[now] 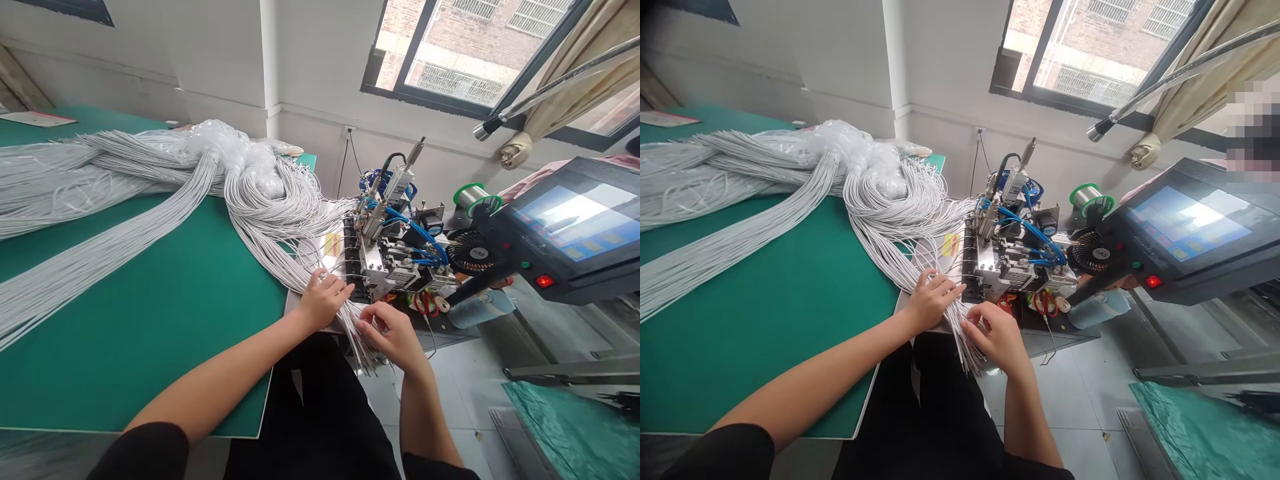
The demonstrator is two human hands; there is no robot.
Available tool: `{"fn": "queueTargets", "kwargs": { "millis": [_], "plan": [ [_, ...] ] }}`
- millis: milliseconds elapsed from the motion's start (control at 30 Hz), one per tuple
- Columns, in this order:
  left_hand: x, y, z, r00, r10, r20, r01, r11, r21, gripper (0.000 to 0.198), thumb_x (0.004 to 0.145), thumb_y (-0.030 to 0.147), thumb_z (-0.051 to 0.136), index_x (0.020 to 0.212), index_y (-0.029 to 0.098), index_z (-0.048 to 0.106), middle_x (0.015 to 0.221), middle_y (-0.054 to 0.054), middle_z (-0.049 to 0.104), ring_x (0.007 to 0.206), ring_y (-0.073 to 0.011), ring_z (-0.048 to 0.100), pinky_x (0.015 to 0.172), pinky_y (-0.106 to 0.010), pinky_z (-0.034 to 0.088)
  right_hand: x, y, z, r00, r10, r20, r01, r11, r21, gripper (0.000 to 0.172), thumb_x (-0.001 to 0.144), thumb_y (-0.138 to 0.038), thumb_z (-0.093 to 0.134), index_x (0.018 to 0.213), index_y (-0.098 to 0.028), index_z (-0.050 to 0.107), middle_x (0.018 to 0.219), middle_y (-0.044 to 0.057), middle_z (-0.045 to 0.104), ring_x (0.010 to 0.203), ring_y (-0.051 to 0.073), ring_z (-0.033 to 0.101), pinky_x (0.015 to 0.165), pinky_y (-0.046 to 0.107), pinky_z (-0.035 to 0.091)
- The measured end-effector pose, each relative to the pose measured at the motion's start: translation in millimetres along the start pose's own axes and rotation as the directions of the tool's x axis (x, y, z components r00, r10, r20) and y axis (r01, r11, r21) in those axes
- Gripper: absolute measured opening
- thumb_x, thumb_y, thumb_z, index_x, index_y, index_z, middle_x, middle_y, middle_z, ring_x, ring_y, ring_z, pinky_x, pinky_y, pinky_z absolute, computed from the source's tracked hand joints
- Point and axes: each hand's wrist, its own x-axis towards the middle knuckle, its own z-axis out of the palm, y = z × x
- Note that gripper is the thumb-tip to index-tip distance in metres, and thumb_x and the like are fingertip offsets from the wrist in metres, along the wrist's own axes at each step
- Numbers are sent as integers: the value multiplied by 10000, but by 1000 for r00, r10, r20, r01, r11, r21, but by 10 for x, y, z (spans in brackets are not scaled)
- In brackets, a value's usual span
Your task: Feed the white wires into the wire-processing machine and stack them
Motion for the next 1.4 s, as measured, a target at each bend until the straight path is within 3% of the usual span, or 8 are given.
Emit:
{"fn": "queueTargets", "kwargs": {
  "millis": [233, 500, 700, 833, 933, 1100, 1233, 1400],
  "plan": [
    [-3, -1, 23, 999, -2, -33, 2, 1000, 0, 304, 862, 93, 443, 1078, 197, 630, 869, -45, 653, 882, -184, 565, 964, -435, 288, 87, -45, 131, 999, -3, -32, -3, 984, -176, 121, 884, -291, 545, 818, -221, 618, 749, 7, 613, 666, 145, 544, 616, 252, 375],
    [4, 7, 3, 1000, -10, 6, 10, 999, -39, 304, 834, 85, 452, 1062, 199, 619, 860, -43, 641, 953, -199, 563, 1000, -439, 258, 143, 43, 90, 995, -38, -96, 19, 982, -189, 198, 910, -332, 491, 808, -223, 621, 754, 33, 620, 636, 157, 529, 618, 274, 381],
    [7, 2, 24, 999, -7, 44, 8, 999, -35, 332, 865, 95, 430, 1135, 208, 587, 780, -12, 617, 802, -165, 577, 970, -397, 278, 231, 194, -27, 973, 27, -228, -38, 998, -41, 199, 893, -321, 493, 750, -204, 569, 727, 37, 583, 622, 161, 494, 591, 282, 389],
    [12, 1, 36, 998, -42, -52, 41, 999, -12, 323, 904, 98, 415, 1155, 201, 591, 890, -24, 659, 831, -147, 595, 949, -368, 282, 186, 336, -123, 947, 70, -313, -71, 997, 7, 208, 897, -337, 494, 752, -204, 560, 705, 23, 555, 624, 164, 496, 603, 280, 391],
    [18, 5, 33, 994, -55, -98, 52, 998, -29, 274, 928, 99, 405, 1034, 201, 636, 852, -4, 665, 789, -118, 596, 957, -350, 270, 153, 438, -138, 932, 119, -342, -105, 993, 57, 215, 895, -367, 510, 774, -202, 573, 716, 23, 563, 645, 168, 507, 616, 278, 395],
    [23, 3, 33, 997, 3, -71, -8, 998, -70, 265, 934, 111, 410, 853, 206, 644, 666, 40, 600, 655, -98, 550, 989, -375, 241, 213, 565, -29, 930, 233, -284, -147, 944, 294, 289, 880, -466, 527, 792, -195, 576, 662, 5, 521, 584, 147, 450, 563, 268, 372],
    [24, -12, 50, 997, 58, -50, -61, 996, -68, 275, 911, 76, 409, 819, 204, 635, 648, 46, 588, 645, -96, 538, 1013, -402, 214, 288, 665, 102, 938, 284, -198, -137, 829, 542, 338, 845, -521, 561, 753, -196, 557, 640, -8, 469, 533, 121, 378, 499, 253, 319],
    [21, -19, 65, 998, 69, -13, -70, 995, -74, 283, 897, 63, 400, 830, 205, 635, 649, 38, 590, 666, -105, 551, 1015, -415, 212, 319, 723, 192, 936, 320, -145, -160, 756, 635, 367, 811, -560, 583, 761, -196, 562, 661, 6, 476, 546, 126, 392, 500, 252, 334]
  ]
}}
